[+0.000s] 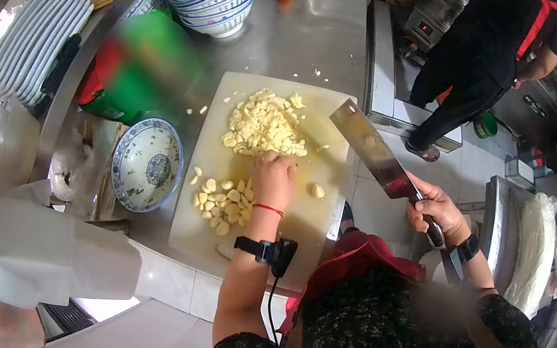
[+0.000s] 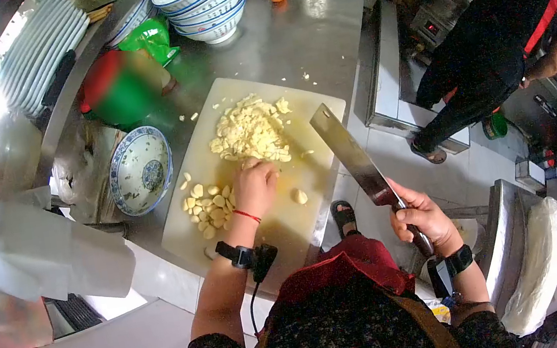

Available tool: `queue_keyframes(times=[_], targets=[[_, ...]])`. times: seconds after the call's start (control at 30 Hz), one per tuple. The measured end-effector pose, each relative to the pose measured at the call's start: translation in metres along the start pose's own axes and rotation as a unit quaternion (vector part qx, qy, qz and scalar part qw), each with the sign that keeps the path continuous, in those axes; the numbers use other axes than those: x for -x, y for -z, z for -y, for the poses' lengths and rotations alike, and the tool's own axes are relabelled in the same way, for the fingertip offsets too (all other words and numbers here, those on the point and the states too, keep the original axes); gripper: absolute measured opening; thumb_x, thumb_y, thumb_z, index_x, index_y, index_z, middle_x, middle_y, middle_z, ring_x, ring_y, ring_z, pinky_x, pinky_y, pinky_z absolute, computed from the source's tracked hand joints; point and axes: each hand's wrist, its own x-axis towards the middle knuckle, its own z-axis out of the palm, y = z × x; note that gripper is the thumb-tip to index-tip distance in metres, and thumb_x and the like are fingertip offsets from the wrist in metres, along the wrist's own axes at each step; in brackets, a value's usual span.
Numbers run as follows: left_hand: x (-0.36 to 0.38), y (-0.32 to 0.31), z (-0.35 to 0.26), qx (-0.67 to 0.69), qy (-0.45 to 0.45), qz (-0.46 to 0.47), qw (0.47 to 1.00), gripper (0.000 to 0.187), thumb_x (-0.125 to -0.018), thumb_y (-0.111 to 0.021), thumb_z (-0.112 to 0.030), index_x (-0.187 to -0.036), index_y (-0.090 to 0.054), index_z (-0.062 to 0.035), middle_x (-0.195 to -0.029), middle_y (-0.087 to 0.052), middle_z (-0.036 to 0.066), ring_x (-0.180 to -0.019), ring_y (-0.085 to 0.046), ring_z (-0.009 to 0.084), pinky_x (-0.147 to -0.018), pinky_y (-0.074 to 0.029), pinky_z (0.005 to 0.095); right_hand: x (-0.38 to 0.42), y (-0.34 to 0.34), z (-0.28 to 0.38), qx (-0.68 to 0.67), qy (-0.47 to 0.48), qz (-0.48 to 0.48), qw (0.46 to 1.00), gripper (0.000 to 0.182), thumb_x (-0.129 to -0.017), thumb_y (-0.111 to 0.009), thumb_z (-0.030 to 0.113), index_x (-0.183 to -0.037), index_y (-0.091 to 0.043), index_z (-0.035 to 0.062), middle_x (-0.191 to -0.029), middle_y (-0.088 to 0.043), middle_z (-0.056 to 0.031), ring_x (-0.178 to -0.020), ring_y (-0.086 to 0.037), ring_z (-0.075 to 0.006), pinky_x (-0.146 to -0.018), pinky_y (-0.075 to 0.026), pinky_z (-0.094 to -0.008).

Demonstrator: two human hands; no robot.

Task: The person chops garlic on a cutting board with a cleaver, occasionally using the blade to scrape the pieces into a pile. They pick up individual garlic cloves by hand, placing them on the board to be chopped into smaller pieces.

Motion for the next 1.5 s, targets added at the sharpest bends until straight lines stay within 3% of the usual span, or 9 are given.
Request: queue_keyframes(times=[0.33, 0.5, 0.63, 0.7, 0.83, 1.1, 1.17, 1.3, 1.5], targets=[[-0.013, -0.021, 0.009, 0.057, 0.024, 0.048, 0.997, 0.003, -0.072, -0.069, -0.013, -0.075, -0.070, -0.0114, -0.085, -0.062, 0.007, -0.093, -0.055, 0.0293, -0.082, -0.043, 0.0419, 0.014, 0.003, -0.002, -0.021, 0.005, -0.024, 0.999, 0.065, -0.086, -0.057, 0.006, -0.146, -0.032, 0.0130, -0.059, -0.047, -0.0058, -0.044, -0.040, -0.0129, -0.043, -0.034, -0.0260], [-0.015, -0.020, 0.002, -0.148, -0.107, 0.023, 0.983, 0.009, -0.076, -0.064, -0.012, -0.083, -0.069, -0.0130, -0.090, -0.063, 0.008, -0.098, -0.055, 0.0272, -0.084, -0.042, 0.0399, 0.013, 0.004, -0.002, -0.013, 0.000, -0.021, 1.000, 0.066, -0.085, -0.057, 0.006, -0.146, -0.031, 0.0133, -0.060, -0.047, -0.0059, -0.044, -0.040, -0.0130, -0.043, -0.034, -0.0262], [-0.015, -0.003, -0.001, -0.140, -0.105, 0.038, 0.984, 0.010, -0.078, -0.062, -0.011, -0.086, -0.066, -0.0092, -0.089, -0.063, 0.009, -0.093, -0.057, 0.0271, -0.082, -0.042, 0.0419, 0.010, 0.002, 0.001, -0.017, -0.004, -0.010, 1.000, 0.065, -0.085, -0.057, 0.006, -0.145, -0.034, 0.0141, -0.060, -0.047, -0.0061, -0.045, -0.041, -0.0136, -0.043, -0.034, -0.0258], [-0.011, 0.029, 0.013, 0.095, 0.004, -0.044, 0.994, 0.006, -0.080, -0.059, -0.010, -0.083, -0.064, -0.0064, -0.084, -0.063, 0.010, -0.086, -0.058, 0.0274, -0.077, -0.044, 0.0403, 0.010, 0.001, 0.000, -0.014, 0.001, -0.006, 1.000, 0.065, -0.084, -0.057, 0.005, -0.144, -0.035, 0.0144, -0.060, -0.046, -0.0060, -0.045, -0.042, -0.0139, -0.043, -0.034, -0.0256], [-0.013, 0.142, 0.077, 0.201, 0.128, -0.245, 0.940, 0.013, -0.083, -0.060, -0.014, -0.087, -0.065, -0.0031, -0.085, -0.064, 0.015, -0.073, -0.059, 0.0305, -0.069, -0.047, 0.0360, 0.010, -0.005, 0.009, -0.005, -0.016, -0.087, 0.996, 0.066, -0.082, -0.057, 0.006, -0.144, -0.037, 0.0160, -0.060, -0.046, -0.0054, -0.044, -0.042, -0.0136, -0.041, -0.033, -0.0255], [0.007, 0.251, 0.252, -0.215, 0.217, -0.430, 0.850, 0.019, -0.087, -0.051, -0.012, -0.089, -0.067, -0.0024, -0.084, -0.066, 0.019, -0.078, -0.062, 0.0382, -0.072, -0.048, 0.0429, -0.007, -0.004, 0.006, 0.005, 0.019, -0.071, 0.997, 0.070, -0.081, -0.064, 0.013, -0.145, -0.034, 0.0162, -0.060, -0.048, -0.0046, -0.041, -0.044, -0.0115, -0.037, -0.036, -0.0242], [0.008, 0.262, 0.264, -0.159, 0.255, -0.421, 0.856, 0.022, -0.087, -0.049, -0.013, -0.096, -0.067, -0.0040, -0.090, -0.066, 0.018, -0.088, -0.061, 0.0392, -0.079, -0.047, 0.0433, -0.011, -0.005, 0.006, -0.002, 0.014, -0.091, 0.996, 0.071, -0.081, -0.063, 0.012, -0.145, -0.033, 0.0135, -0.060, -0.050, -0.0044, -0.040, -0.044, -0.0117, -0.037, -0.036, -0.0240], [0.001, 0.263, 0.275, -0.407, 0.408, -0.213, 0.789, 0.035, -0.088, -0.049, -0.019, -0.120, -0.057, -0.0081, -0.127, -0.055, 0.018, -0.112, -0.055, 0.0371, -0.089, -0.046, 0.0453, -0.020, -0.019, 0.011, 0.028, 0.022, -0.134, 0.990, 0.070, -0.079, -0.061, 0.012, -0.143, -0.033, 0.0055, -0.055, -0.051, -0.0031, -0.040, -0.047, -0.0111, -0.038, -0.038, -0.0233], [0.018, 0.248, 0.302, -0.419, 0.374, -0.166, 0.810, 0.031, -0.087, -0.052, -0.021, -0.112, -0.060, -0.0041, -0.118, -0.056, 0.020, -0.111, -0.054, 0.0348, -0.093, -0.043, 0.0438, -0.045, -0.017, 0.010, -0.018, 0.021, -0.114, 0.993, 0.071, -0.077, -0.065, 0.011, -0.142, -0.037, 0.0060, -0.054, -0.052, -0.0034, -0.038, -0.049, -0.0121, -0.036, -0.038, -0.0232]])
